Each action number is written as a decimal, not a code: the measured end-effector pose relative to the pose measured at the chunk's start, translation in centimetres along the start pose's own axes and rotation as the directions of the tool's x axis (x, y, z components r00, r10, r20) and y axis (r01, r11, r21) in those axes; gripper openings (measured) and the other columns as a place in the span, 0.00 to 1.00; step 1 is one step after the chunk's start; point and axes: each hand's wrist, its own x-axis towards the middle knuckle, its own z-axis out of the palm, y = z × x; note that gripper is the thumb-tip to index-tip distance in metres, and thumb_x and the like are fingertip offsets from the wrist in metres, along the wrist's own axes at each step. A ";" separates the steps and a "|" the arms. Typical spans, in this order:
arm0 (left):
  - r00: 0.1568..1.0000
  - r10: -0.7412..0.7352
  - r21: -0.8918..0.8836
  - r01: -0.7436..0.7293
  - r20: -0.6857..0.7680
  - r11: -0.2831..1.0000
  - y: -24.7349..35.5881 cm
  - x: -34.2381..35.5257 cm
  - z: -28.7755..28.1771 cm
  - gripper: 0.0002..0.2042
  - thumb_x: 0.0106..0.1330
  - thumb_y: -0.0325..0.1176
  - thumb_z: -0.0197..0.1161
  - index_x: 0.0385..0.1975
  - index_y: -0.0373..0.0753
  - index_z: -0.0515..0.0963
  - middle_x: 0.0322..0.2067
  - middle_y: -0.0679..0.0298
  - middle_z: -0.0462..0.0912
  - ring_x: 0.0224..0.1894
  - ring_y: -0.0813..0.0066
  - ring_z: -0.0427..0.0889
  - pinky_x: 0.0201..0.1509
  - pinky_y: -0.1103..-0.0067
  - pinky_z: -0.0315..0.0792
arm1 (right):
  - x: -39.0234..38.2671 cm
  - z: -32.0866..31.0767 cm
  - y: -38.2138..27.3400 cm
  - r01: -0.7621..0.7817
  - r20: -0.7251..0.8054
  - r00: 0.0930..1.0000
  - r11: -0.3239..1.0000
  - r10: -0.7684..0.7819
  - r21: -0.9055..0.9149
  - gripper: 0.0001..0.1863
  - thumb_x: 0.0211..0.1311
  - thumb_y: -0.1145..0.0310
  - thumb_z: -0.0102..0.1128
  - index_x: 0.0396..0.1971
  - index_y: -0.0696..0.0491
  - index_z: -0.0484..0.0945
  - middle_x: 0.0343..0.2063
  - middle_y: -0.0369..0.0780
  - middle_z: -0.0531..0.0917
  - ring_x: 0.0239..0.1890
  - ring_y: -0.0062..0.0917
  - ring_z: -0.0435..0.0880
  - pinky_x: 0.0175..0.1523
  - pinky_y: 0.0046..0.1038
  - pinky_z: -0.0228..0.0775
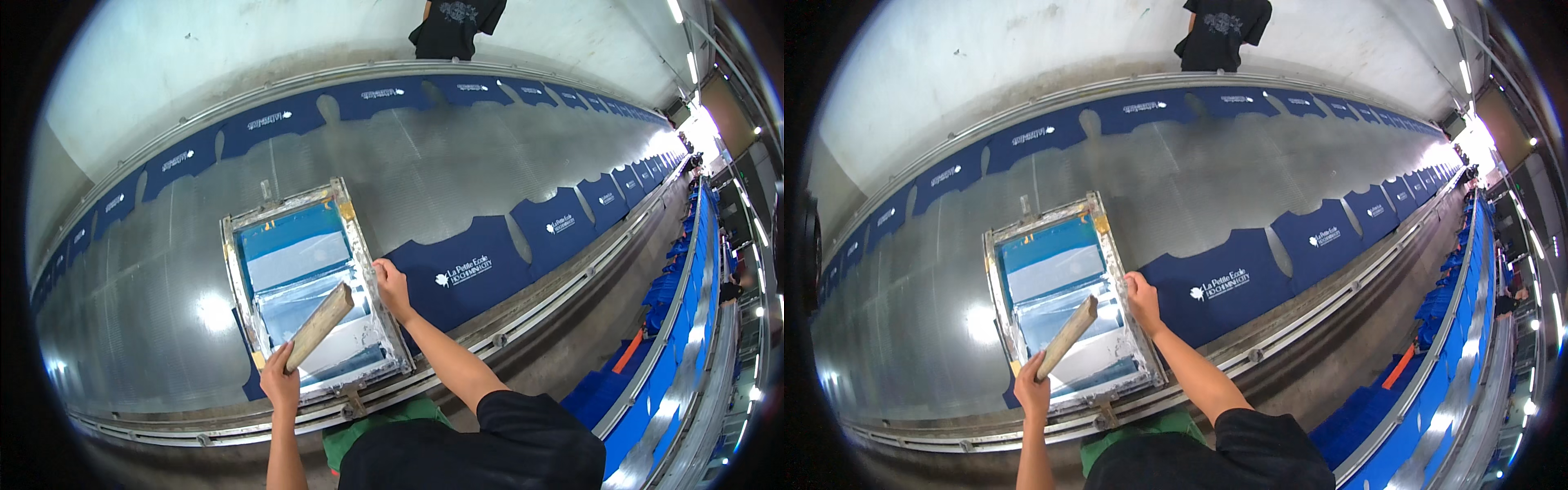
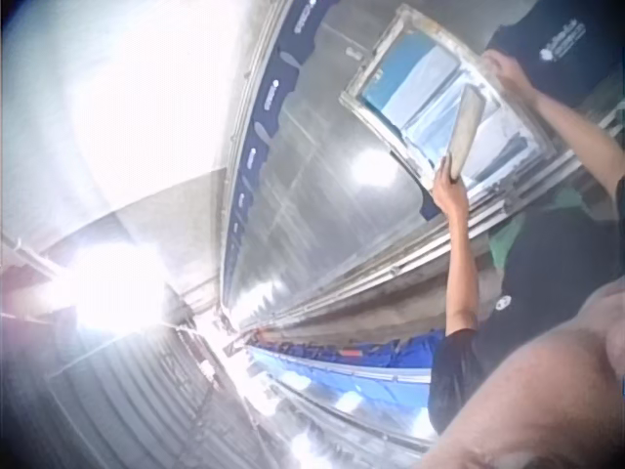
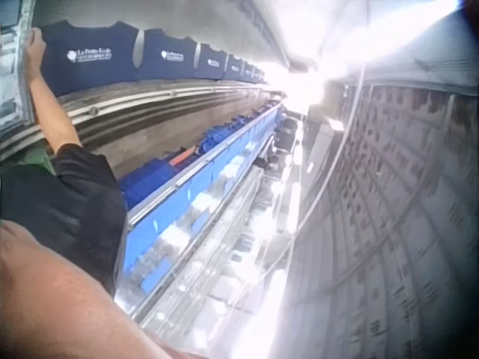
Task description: The person repeatedly prints a white logo onto blue t-shirts using a screen printing frame and squeegee. After printing, the person carries the screen to a workbench, scrapes off excess ink, and prepares the screen for reuse.
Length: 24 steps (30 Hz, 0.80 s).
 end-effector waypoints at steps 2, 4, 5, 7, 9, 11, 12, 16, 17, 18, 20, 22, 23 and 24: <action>0.999 0.034 0.016 -0.034 0.006 0.999 0.2 1.2 -0.4 0.29 0.47 0.15 0.62 0.52 0.49 0.85 0.50 0.60 0.86 0.51 0.59 0.84 0.53 0.71 0.78 | 0.5 -0.1 0.0 -0.033 0.037 0.999 0.997 0.036 -0.070 0.15 0.74 0.59 0.51 0.43 0.55 0.80 0.23 0.46 0.79 0.26 0.34 0.82 0.35 0.33 0.72; 0.998 0.062 0.045 -0.062 0.013 0.997 0.1 2.4 -0.9 0.29 0.48 0.16 0.63 0.51 0.50 0.85 0.50 0.62 0.86 0.50 0.60 0.84 0.52 0.72 0.78 | 1.1 0.1 0.5 0.003 0.027 1.000 0.997 -0.001 -0.079 0.15 0.74 0.59 0.50 0.43 0.55 0.80 0.26 0.48 0.82 0.30 0.39 0.85 0.38 0.33 0.74; 0.997 0.081 0.075 -0.081 0.012 0.994 -0.6 3.1 -0.3 0.28 0.49 0.17 0.63 0.52 0.51 0.85 0.49 0.63 0.87 0.50 0.61 0.84 0.51 0.72 0.78 | 1.3 0.3 1.1 0.015 0.027 1.000 0.996 -0.013 -0.084 0.15 0.74 0.59 0.50 0.43 0.55 0.80 0.28 0.48 0.83 0.33 0.41 0.86 0.40 0.34 0.76; 0.995 0.092 0.093 -0.095 0.035 0.991 -1.3 4.1 0.4 0.26 0.52 0.19 0.63 0.52 0.54 0.85 0.48 0.63 0.87 0.50 0.60 0.85 0.50 0.71 0.79 | 1.7 0.9 3.2 0.109 0.037 0.994 0.993 -0.107 -0.053 0.16 0.74 0.58 0.49 0.42 0.55 0.80 0.36 0.50 0.84 0.42 0.45 0.86 0.47 0.35 0.77; 0.992 0.000 0.123 -0.016 0.124 0.992 -1.4 5.4 0.7 0.23 0.55 0.21 0.65 0.50 0.54 0.86 0.47 0.63 0.88 0.47 0.59 0.86 0.50 0.70 0.79 | 2.8 1.4 8.1 0.305 0.039 0.952 0.927 -0.304 -0.217 0.15 0.74 0.60 0.47 0.44 0.54 0.80 0.45 0.47 0.84 0.50 0.47 0.82 0.57 0.45 0.70; 0.997 0.028 0.261 -0.046 0.071 0.964 -2.7 5.8 1.2 0.21 0.59 0.29 0.66 0.53 0.56 0.84 0.39 0.60 0.88 0.41 0.56 0.85 0.46 0.68 0.79 | 3.7 1.8 6.7 0.179 0.072 0.982 0.983 -0.177 -0.032 0.16 0.74 0.60 0.47 0.46 0.53 0.80 0.43 0.47 0.84 0.48 0.48 0.82 0.57 0.46 0.70; 0.973 -0.156 0.333 0.092 0.171 0.938 -1.6 5.7 0.3 0.22 0.61 0.31 0.66 0.56 0.58 0.82 0.37 0.59 0.88 0.40 0.55 0.85 0.44 0.68 0.78 | 1.9 1.3 2.6 0.142 0.118 0.984 0.988 -0.133 -0.064 0.15 0.73 0.60 0.48 0.45 0.53 0.81 0.42 0.47 0.85 0.46 0.46 0.84 0.52 0.41 0.74; 0.948 -0.149 0.199 0.095 0.281 0.975 -2.5 8.4 3.3 0.25 0.61 0.30 0.65 0.57 0.68 0.81 0.31 0.65 0.89 0.31 0.66 0.85 0.36 0.71 0.78 | 2.9 0.8 7.0 -0.006 0.033 0.999 0.969 0.014 -0.245 0.10 0.70 0.63 0.55 0.42 0.47 0.85 0.25 0.41 0.83 0.28 0.32 0.83 0.41 0.32 0.74; 0.939 -0.173 0.228 0.106 0.299 0.968 -3.1 8.3 3.9 0.25 0.61 0.30 0.64 0.57 0.68 0.81 0.31 0.65 0.88 0.31 0.66 0.85 0.36 0.71 0.78 | 2.3 1.1 7.4 -0.009 0.049 0.999 0.968 0.022 -0.249 0.10 0.71 0.62 0.56 0.43 0.47 0.85 0.24 0.39 0.83 0.26 0.27 0.81 0.39 0.30 0.73; 0.933 -0.180 0.249 0.103 0.310 0.963 -3.3 8.9 4.3 0.25 0.61 0.30 0.63 0.57 0.68 0.81 0.31 0.65 0.88 0.31 0.66 0.85 0.36 0.71 0.79 | 2.7 1.1 7.5 -0.003 0.051 0.999 0.968 0.016 -0.252 0.11 0.71 0.62 0.56 0.43 0.47 0.85 0.23 0.37 0.83 0.25 0.23 0.78 0.37 0.28 0.72; 0.941 -0.131 0.270 0.044 0.313 0.962 -5.1 10.4 3.3 0.24 0.59 0.31 0.62 0.56 0.64 0.82 0.32 0.63 0.89 0.33 0.65 0.87 0.40 0.71 0.81 | 2.4 1.3 6.3 0.017 0.066 0.998 0.968 -0.001 -0.249 0.11 0.72 0.62 0.56 0.45 0.47 0.85 0.20 0.33 0.78 0.23 0.17 0.74 0.33 0.25 0.68; 0.925 -0.112 0.291 0.001 0.363 0.957 -5.5 12.3 3.3 0.23 0.59 0.32 0.61 0.56 0.61 0.83 0.34 0.61 0.89 0.34 0.63 0.87 0.42 0.70 0.81 | 3.1 0.6 6.1 0.056 0.130 0.991 0.974 -0.028 -0.219 0.12 0.73 0.61 0.55 0.47 0.46 0.85 0.20 0.34 0.75 0.25 0.18 0.74 0.34 0.25 0.69; 0.915 -0.104 0.302 -0.021 0.390 0.953 -5.7 13.1 3.5 0.23 0.58 0.32 0.61 0.55 0.60 0.83 0.34 0.60 0.89 0.35 0.63 0.87 0.43 0.70 0.81 | 3.5 0.2 6.2 0.053 0.160 0.987 0.970 -0.015 -0.236 0.12 0.74 0.60 0.55 0.48 0.47 0.85 0.21 0.35 0.77 0.26 0.19 0.76 0.36 0.26 0.70; 0.918 -0.066 0.304 -0.062 0.392 0.951 -6.0 13.8 3.7 0.22 0.58 0.32 0.61 0.54 0.56 0.84 0.35 0.59 0.89 0.36 0.62 0.88 0.46 0.69 0.81 | 4.1 -0.3 6.0 0.134 0.202 0.977 0.943 -0.073 -0.304 0.13 0.74 0.60 0.54 0.48 0.46 0.84 0.23 0.36 0.79 0.28 0.20 0.77 0.37 0.27 0.70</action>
